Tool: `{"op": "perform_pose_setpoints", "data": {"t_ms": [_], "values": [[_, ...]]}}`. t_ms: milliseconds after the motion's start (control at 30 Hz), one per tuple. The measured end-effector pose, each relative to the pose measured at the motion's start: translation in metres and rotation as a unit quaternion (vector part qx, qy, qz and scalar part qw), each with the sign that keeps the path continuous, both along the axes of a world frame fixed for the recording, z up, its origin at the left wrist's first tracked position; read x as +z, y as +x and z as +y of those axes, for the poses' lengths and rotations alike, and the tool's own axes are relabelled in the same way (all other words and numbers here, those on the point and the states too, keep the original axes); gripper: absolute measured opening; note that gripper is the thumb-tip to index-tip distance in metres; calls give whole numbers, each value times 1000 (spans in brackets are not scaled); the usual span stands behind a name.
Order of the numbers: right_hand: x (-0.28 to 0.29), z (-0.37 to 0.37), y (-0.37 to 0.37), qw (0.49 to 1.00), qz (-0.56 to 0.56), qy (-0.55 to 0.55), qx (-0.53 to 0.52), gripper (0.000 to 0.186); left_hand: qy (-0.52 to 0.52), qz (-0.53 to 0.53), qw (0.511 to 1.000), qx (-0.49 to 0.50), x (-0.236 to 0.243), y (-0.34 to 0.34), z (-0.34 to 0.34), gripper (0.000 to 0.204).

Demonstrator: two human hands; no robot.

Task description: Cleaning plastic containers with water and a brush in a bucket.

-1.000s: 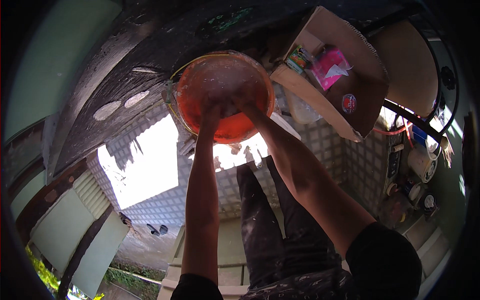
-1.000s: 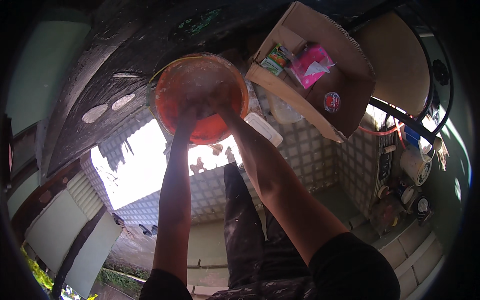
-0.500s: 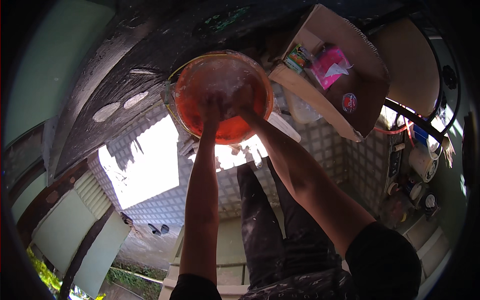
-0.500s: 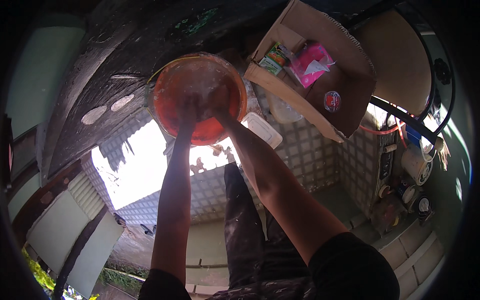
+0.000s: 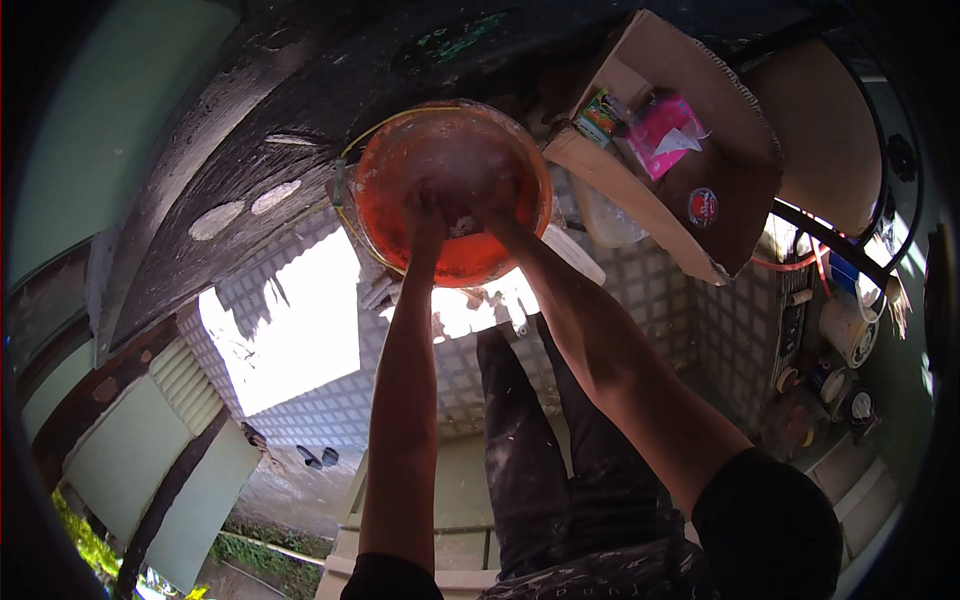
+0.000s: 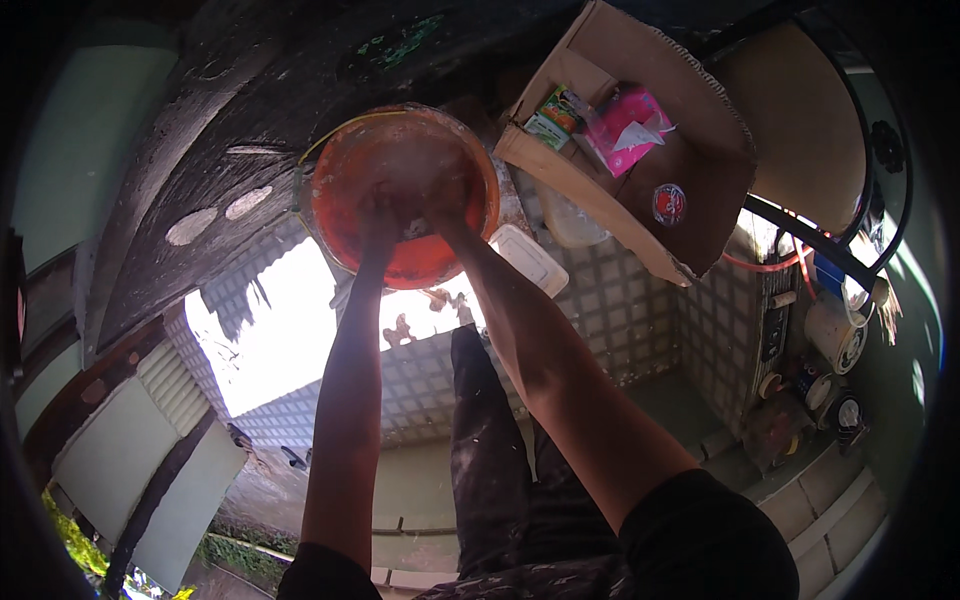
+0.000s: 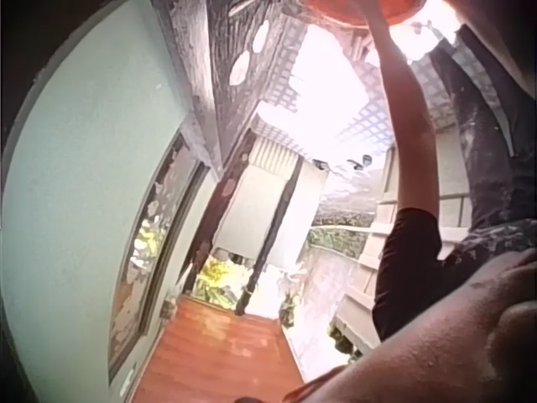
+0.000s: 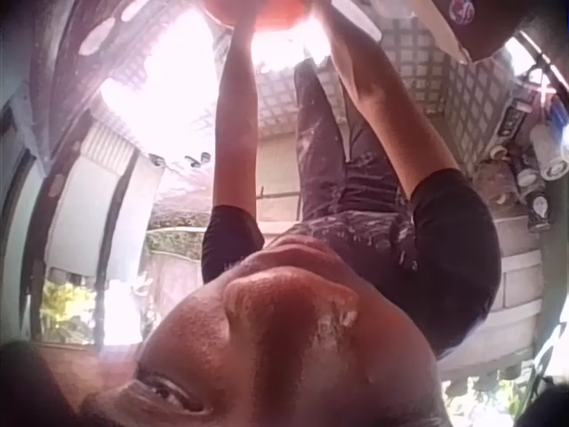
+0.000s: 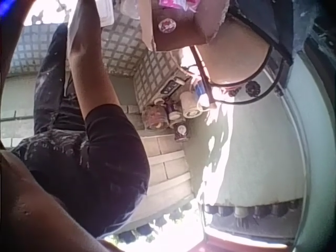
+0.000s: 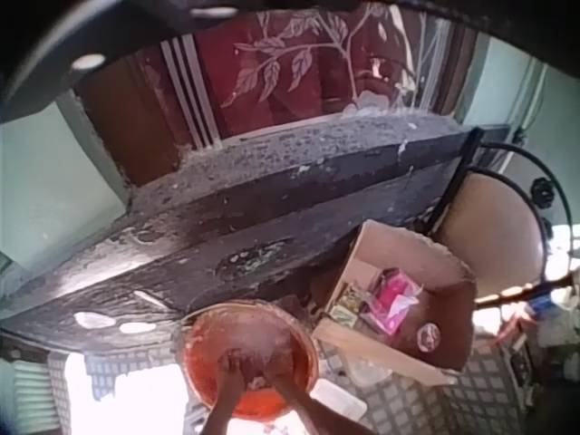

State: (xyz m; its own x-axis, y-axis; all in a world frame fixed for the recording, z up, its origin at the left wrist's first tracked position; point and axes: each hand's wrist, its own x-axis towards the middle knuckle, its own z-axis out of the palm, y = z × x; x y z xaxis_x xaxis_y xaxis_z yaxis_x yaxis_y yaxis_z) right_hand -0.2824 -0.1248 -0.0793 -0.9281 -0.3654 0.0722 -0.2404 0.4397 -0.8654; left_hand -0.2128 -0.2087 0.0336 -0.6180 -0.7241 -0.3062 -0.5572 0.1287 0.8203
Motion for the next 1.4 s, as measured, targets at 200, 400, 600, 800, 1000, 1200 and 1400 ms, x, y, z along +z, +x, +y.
{"op": "perform_pose_setpoints", "data": {"t_ms": [200,400,600,800,1000,1200,1400], "values": [[57,5,-2,981,-192,6,32,34,237,95,957,138,-2,8,-5,19],[63,13,-19,937,-155,254,182,58,10,146,989,3,-15,7,6,25],[96,9,6,983,10,157,96,61,-67,-89,990,81,-44,10,1,32],[110,2,-4,926,-271,142,223,61,159,61,985,10,41,0,11,34],[106,5,11,944,-151,38,292,52,399,254,846,246,43,-22,16,37],[107,-5,0,956,-206,113,176,47,-132,1,991,-18,-25,3,-11,28],[47,7,-5,992,-70,93,52,47,66,74,990,105,-4,-4,15,23]]}}
